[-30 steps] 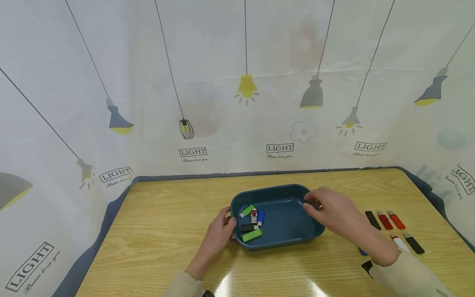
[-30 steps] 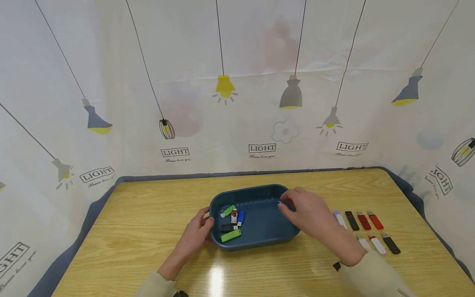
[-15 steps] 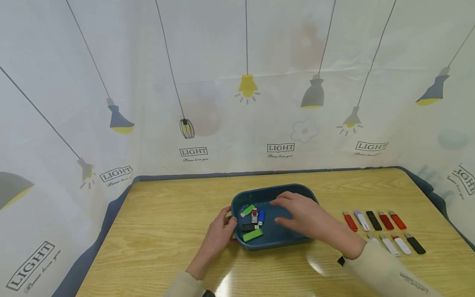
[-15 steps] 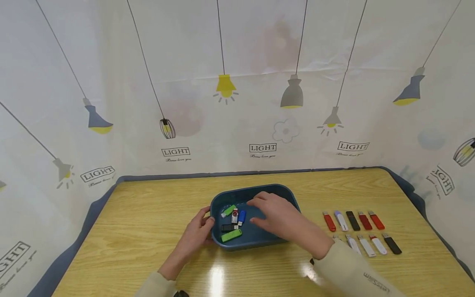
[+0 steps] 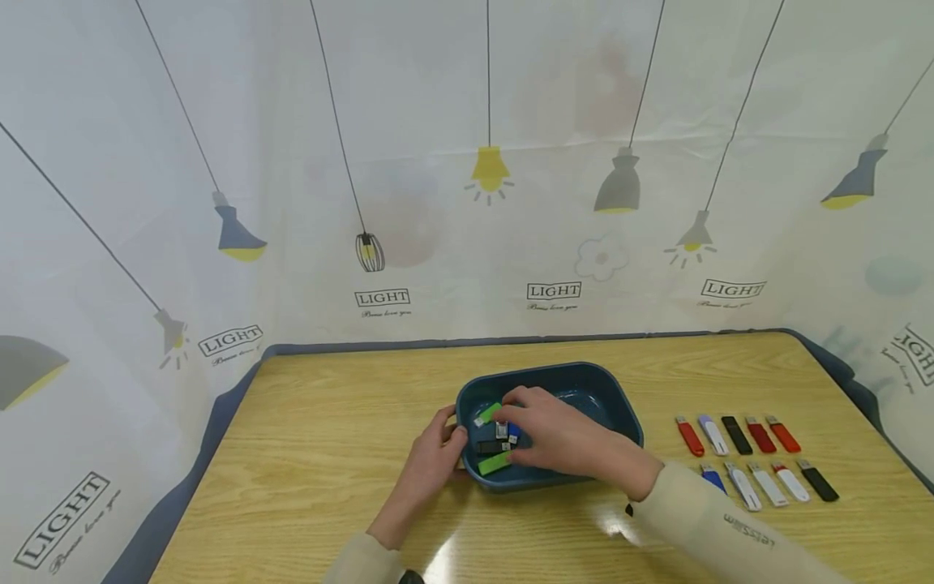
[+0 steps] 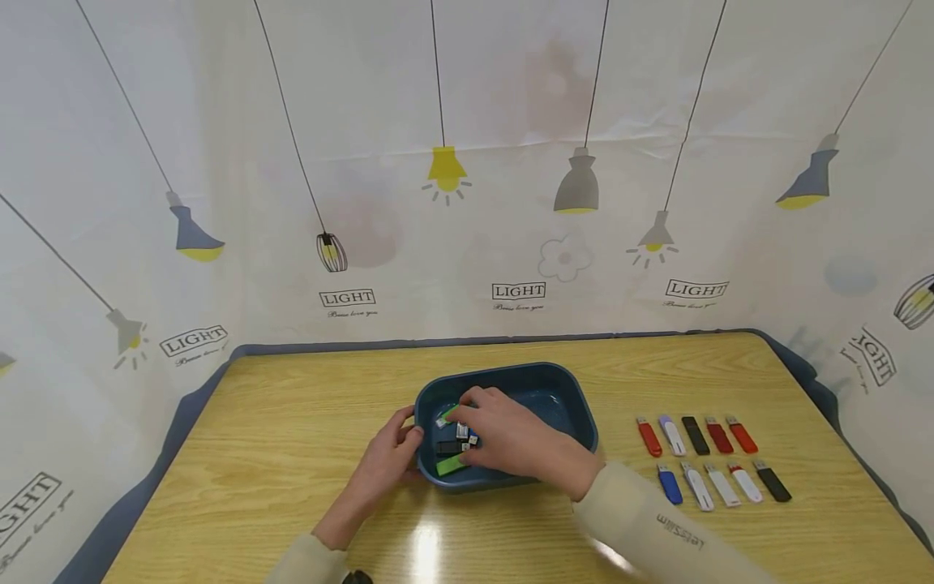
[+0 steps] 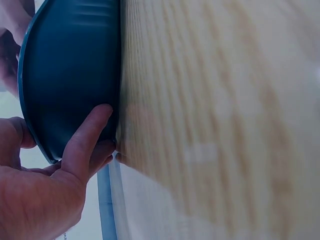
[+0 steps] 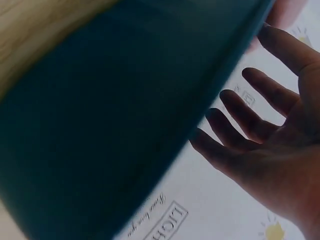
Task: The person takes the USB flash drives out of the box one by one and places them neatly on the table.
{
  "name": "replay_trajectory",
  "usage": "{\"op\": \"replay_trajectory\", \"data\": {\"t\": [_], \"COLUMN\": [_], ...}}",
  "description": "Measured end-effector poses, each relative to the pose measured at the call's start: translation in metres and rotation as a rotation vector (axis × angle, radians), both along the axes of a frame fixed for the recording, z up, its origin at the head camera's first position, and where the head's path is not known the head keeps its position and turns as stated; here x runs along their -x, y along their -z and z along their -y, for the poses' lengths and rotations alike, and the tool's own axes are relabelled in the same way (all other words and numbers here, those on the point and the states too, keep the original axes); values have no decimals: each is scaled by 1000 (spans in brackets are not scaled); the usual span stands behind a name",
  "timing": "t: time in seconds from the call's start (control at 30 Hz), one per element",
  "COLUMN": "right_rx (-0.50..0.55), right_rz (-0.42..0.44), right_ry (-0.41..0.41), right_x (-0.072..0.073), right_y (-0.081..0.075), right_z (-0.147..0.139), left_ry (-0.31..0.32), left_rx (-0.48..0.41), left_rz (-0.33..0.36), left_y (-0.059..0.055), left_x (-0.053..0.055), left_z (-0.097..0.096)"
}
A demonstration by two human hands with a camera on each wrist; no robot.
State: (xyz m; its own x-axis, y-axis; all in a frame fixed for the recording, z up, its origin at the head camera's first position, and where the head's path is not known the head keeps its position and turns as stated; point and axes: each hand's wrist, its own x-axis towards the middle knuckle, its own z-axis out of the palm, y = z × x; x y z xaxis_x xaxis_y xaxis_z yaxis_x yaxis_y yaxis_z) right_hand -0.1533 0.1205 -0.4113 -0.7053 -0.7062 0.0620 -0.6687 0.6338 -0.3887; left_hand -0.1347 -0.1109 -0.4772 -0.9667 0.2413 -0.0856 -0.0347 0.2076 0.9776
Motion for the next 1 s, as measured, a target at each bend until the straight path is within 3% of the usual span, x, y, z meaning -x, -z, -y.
{"op": "replay_trajectory", "data": {"t": [0.63, 1.0], "right_rx": [-76, -141], "right_rz": [67, 55], "right_ry": [-86, -98], "right_x": [10, 13], "right_y": [27, 29], "right_z": [32, 42], "left_ry": [4, -11], "left_rx": [27, 38], "left_rz": [-14, -23], "left_y": [-1, 2], "left_x": [0, 2], "left_z": [0, 0]}}
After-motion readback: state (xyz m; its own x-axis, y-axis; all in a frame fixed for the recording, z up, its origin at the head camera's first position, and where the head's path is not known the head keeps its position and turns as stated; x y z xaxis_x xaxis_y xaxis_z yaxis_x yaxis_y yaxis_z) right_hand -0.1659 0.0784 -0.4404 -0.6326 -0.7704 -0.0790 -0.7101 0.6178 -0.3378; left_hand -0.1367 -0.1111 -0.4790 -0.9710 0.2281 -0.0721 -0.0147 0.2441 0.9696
